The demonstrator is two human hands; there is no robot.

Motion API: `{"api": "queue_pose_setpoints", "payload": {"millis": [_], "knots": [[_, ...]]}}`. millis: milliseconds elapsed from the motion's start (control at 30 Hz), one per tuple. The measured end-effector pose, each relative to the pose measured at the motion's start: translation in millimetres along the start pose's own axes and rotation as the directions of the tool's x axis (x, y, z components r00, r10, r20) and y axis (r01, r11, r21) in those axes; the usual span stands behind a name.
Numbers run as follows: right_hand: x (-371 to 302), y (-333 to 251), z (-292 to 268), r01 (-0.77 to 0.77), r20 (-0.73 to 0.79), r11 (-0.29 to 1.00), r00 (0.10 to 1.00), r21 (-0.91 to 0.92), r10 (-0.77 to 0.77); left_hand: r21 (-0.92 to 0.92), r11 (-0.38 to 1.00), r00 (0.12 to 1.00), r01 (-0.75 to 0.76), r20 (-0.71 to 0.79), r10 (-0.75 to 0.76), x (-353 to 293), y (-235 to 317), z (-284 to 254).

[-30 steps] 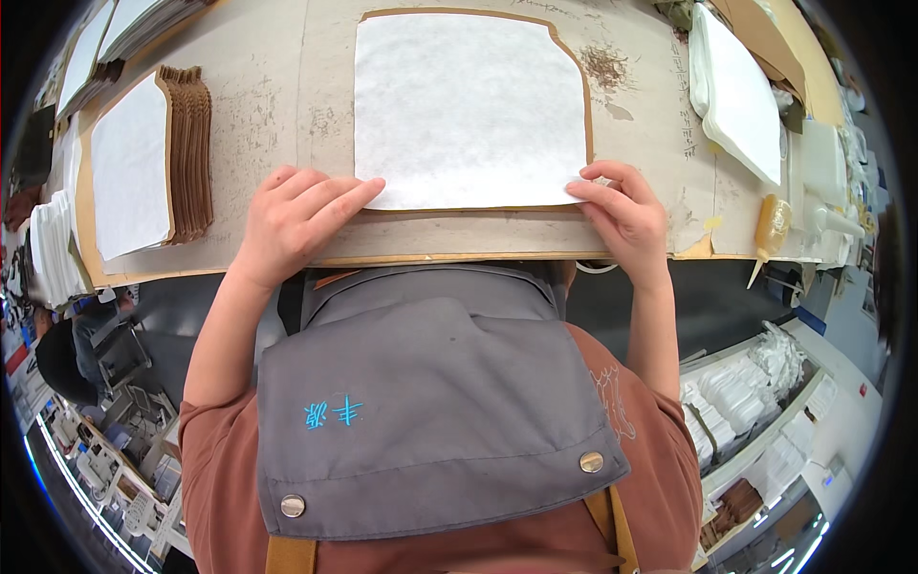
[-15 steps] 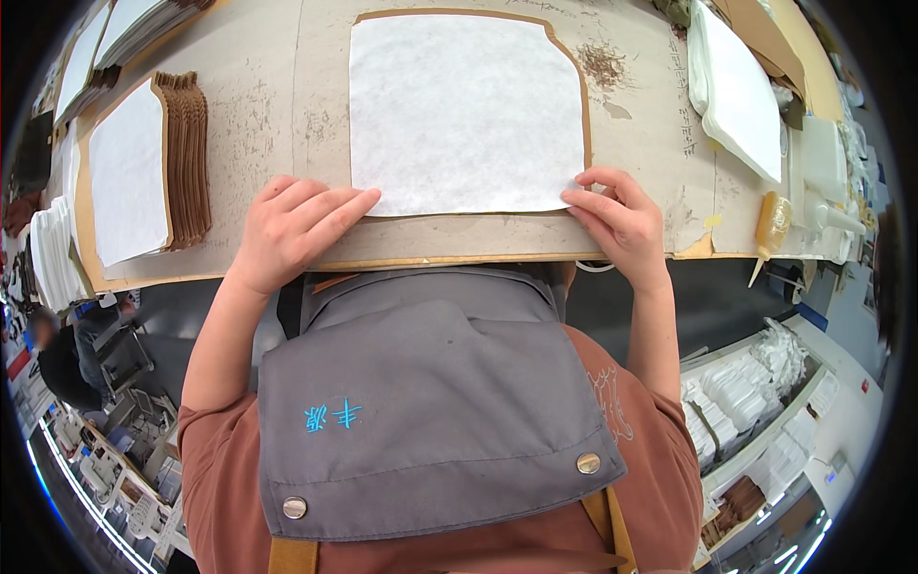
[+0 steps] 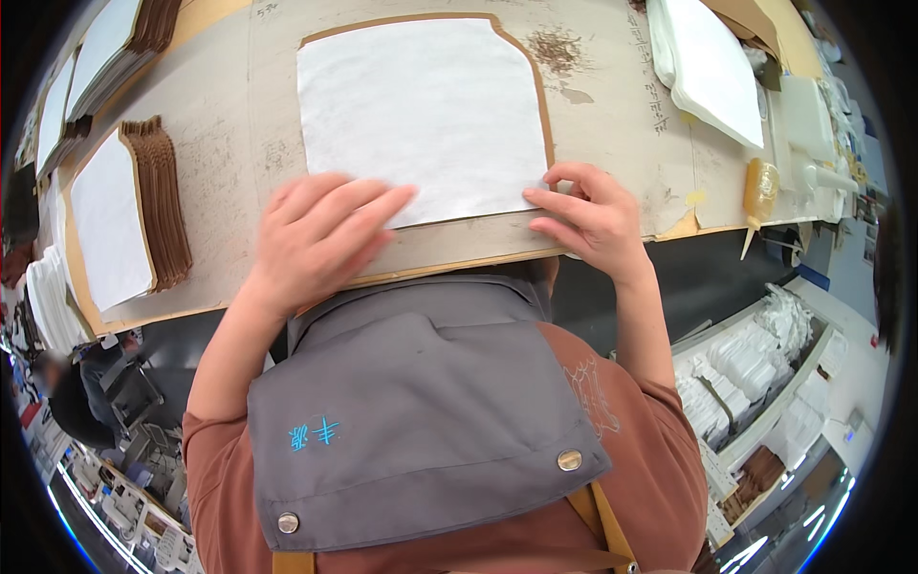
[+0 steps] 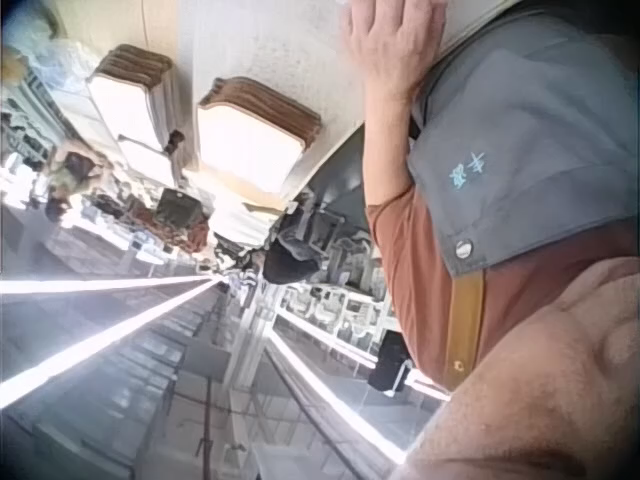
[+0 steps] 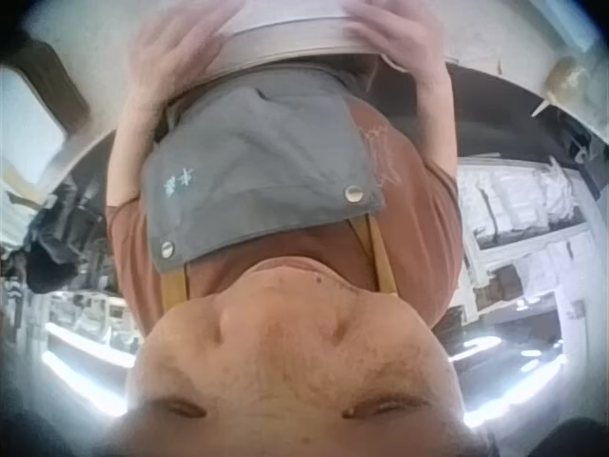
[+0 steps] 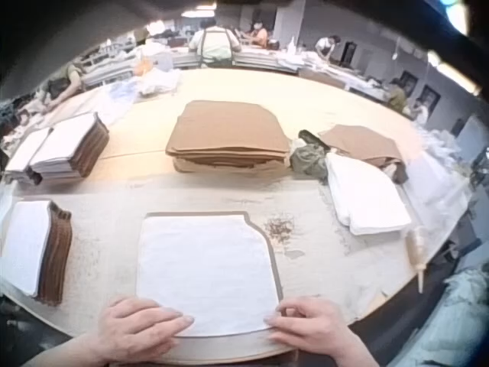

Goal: Applying glue and layering white lining material onto leather components.

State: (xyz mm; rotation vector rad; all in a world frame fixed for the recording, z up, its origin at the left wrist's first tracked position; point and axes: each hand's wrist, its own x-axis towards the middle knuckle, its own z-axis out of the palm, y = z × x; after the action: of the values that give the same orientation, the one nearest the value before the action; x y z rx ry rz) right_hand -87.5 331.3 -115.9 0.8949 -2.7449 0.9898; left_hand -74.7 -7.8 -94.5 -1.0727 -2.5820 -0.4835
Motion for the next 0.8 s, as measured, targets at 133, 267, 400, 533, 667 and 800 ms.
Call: {"api": "queue_pose_setpoints", "payload": {"millis": [133, 267, 400, 533, 667, 800], "knots": [[-7.9, 1.6, -3.5, 0.043, -0.007, 0.997, 0.999, -0.065, -0.044, -0.146, 0.988, 0.981, -0.052, 0.179, 0.078, 63.7, 28.6, 31.9], [-12.4, 6.0, -0.9, 0.081, -0.016, 0.991, 0.996, -0.107, -0.083, -0.183, 0.977, 0.917, -0.111, 0.361, 0.172, 73.4, 27.0, 54.4], [-16.5, 9.9, -3.7, 0.065, -0.003, 0.992, 0.998, -0.108, -0.065, -0.215, 0.973, 0.873, -0.090, 0.454, 0.181, 69.3, 20.0, 63.0], [-28.6, 15.8, -8.9, -0.080, -0.185, 0.995, 0.979, 0.057, 0.089, -0.205, 0.968, 0.832, -0.147, 0.503, 0.233, 72.7, 18.2, 60.9], [-27.5, 12.2, -15.0, 0.037, -0.078, 0.994, 0.996, -0.100, -0.045, -0.216, 0.964, 0.819, -0.153, 0.519, 0.246, 73.2, 14.6, 60.3], [-20.9, 15.8, -6.7, 0.124, -0.022, 0.986, 0.992, -0.115, -0.127, -0.194, 0.970, 0.819, -0.147, 0.527, 0.229, 69.8, 9.9, 58.1]]}}
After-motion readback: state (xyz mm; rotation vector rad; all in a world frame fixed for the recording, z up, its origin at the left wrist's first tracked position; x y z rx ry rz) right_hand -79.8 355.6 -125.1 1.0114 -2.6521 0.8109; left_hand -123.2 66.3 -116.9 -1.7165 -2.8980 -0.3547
